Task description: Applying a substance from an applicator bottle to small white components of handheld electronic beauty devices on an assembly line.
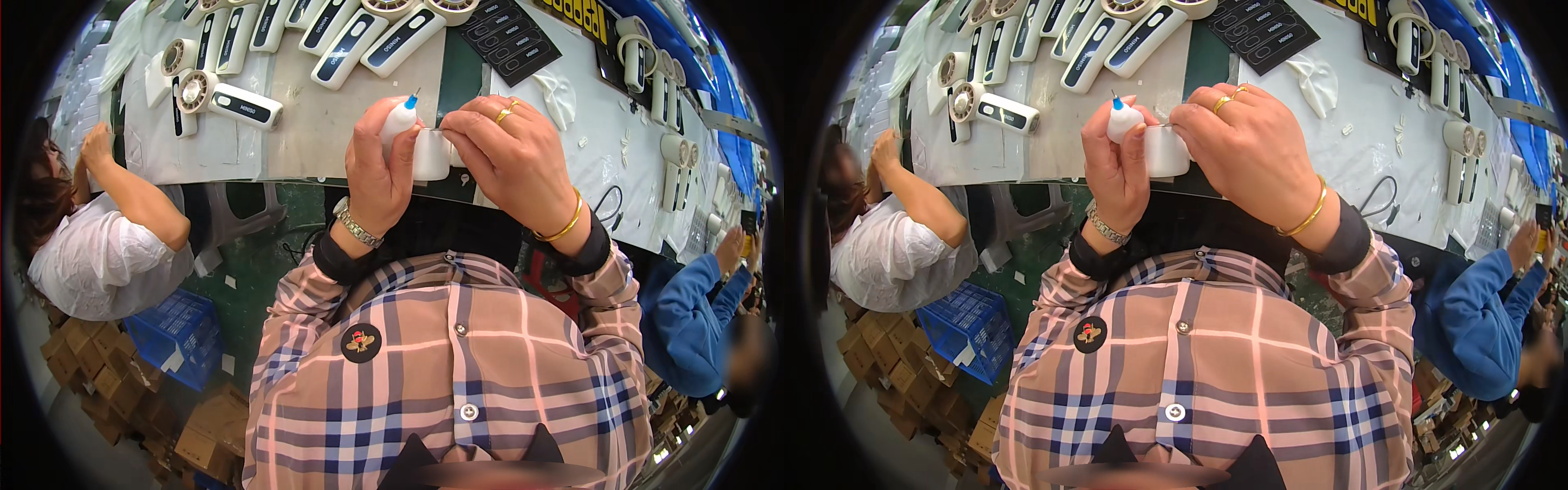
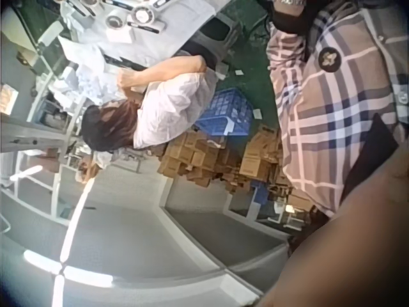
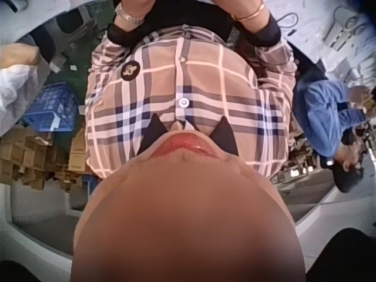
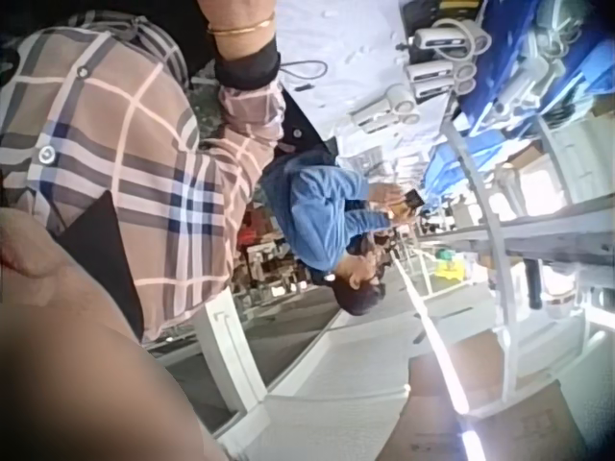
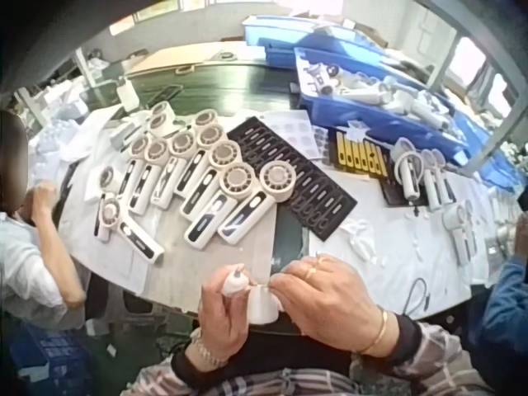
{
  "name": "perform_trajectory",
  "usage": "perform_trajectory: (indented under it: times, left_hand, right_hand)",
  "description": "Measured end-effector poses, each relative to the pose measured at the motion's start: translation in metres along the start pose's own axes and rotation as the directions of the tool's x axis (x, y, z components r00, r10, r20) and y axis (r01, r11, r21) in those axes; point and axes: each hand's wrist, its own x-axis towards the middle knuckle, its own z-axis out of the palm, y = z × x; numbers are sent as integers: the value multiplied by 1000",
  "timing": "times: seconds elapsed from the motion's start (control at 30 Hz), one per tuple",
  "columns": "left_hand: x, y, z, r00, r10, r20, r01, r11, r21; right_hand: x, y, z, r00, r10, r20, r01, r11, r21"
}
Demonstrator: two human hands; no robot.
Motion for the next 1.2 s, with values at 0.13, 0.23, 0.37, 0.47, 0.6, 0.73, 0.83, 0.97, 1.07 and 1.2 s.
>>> perform_trajectory:
  times: [0.13,0.23,0.37,0.47,0.6,0.73,0.83,0.97,1.07,1.2]
  left_hand:
    - [2,0,-1,999,30,45,-34,996,84]
    - [2,1,-1,999,29,45,-33,995,90]
    - [3,2,-1,998,30,47,-34,995,93]
    - [2,2,-1,999,14,29,-16,998,66]
    - [2,4,1,1000,-15,-8,15,1000,13]
    - [3,5,0,1000,-5,-5,5,1000,-4]
    - [3,4,0,1000,-5,-6,5,999,-38]
    - [4,4,0,1000,16,-8,-16,999,-30]
    - [3,4,0,1000,13,-8,-13,999,-45]
    - [2,4,-1,1000,6,-3,-6,1000,-27]
  right_hand:
    - [5,11,-4,998,-56,31,55,997,45]
    - [4,12,-4,997,1,78,-11,992,125]
    - [2,10,-5,971,169,171,-209,942,261]
    - [0,10,-4,952,230,200,-287,899,331]
    - [-2,13,-1,955,233,184,-288,879,381]
    - [-1,13,2,977,195,88,-213,921,327]
    - [-1,14,3,985,154,77,-170,938,300]
    - [0,15,3,989,131,67,-145,948,282]
    - [0,14,3,991,115,66,-128,960,248]
    - [2,13,0,994,73,79,-88,972,219]
